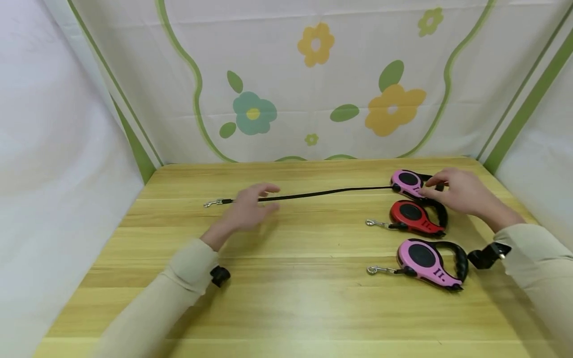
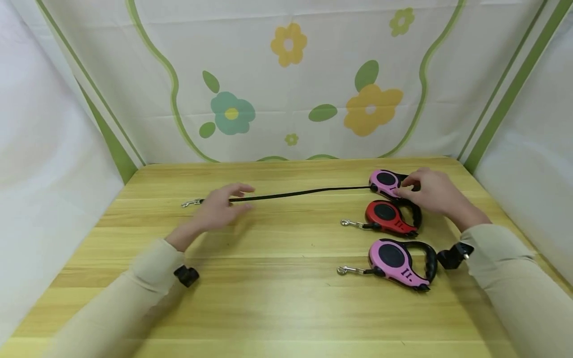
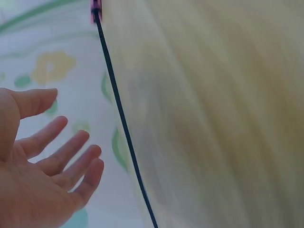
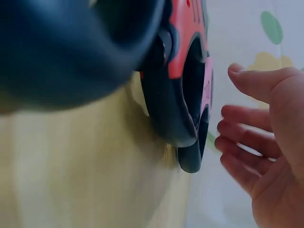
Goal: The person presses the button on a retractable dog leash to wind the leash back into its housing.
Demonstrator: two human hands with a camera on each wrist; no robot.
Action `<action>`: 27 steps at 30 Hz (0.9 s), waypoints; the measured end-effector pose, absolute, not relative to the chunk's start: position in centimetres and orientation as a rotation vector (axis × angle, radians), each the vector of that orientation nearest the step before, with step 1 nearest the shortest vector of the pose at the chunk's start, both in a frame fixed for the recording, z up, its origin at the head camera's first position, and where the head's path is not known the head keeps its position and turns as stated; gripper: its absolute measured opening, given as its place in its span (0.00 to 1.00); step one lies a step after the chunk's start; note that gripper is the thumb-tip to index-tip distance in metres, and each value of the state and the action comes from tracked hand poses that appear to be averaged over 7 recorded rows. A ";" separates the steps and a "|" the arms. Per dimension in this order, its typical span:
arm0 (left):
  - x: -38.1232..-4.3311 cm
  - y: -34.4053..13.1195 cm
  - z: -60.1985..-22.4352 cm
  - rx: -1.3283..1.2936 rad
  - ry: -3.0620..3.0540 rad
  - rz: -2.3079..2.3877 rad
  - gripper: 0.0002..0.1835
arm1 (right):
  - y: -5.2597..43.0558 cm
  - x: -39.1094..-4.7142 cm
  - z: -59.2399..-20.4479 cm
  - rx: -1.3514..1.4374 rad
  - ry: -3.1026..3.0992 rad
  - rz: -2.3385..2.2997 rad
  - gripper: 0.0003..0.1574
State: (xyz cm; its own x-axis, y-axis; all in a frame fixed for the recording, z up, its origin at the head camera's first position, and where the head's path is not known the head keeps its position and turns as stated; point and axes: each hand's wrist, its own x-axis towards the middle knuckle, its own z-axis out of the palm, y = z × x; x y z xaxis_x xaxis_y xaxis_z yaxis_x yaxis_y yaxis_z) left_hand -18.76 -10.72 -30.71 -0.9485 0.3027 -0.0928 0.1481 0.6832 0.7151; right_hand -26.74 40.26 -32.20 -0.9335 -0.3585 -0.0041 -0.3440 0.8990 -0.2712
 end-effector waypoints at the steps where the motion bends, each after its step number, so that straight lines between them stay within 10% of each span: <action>1: -18.9 -11.7 -30.6 0.331 2.726 1.068 0.25 | 40.2 -27.1 -32.3 -0.541 2.997 -0.401 0.29; 16: -20.0 -19.0 -31.3 0.148 2.935 0.341 0.16 | 40.2 -29.6 -33.5 -0.536 2.858 -0.438 0.38; 27: -20.1 -20.4 -31.6 0.136 2.939 0.288 0.10 | 40.3 -29.9 -32.7 -0.664 2.867 -0.339 0.22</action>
State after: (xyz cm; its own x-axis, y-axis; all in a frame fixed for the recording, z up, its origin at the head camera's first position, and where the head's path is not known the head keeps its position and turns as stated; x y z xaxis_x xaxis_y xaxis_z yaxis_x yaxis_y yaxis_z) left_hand -20.10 -20.39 -31.58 -0.9787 0.1085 -0.1745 0.0726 0.9771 0.2003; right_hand -29.93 40.27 -32.70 -0.8842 -0.4509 -0.1220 -0.4099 0.8743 -0.2600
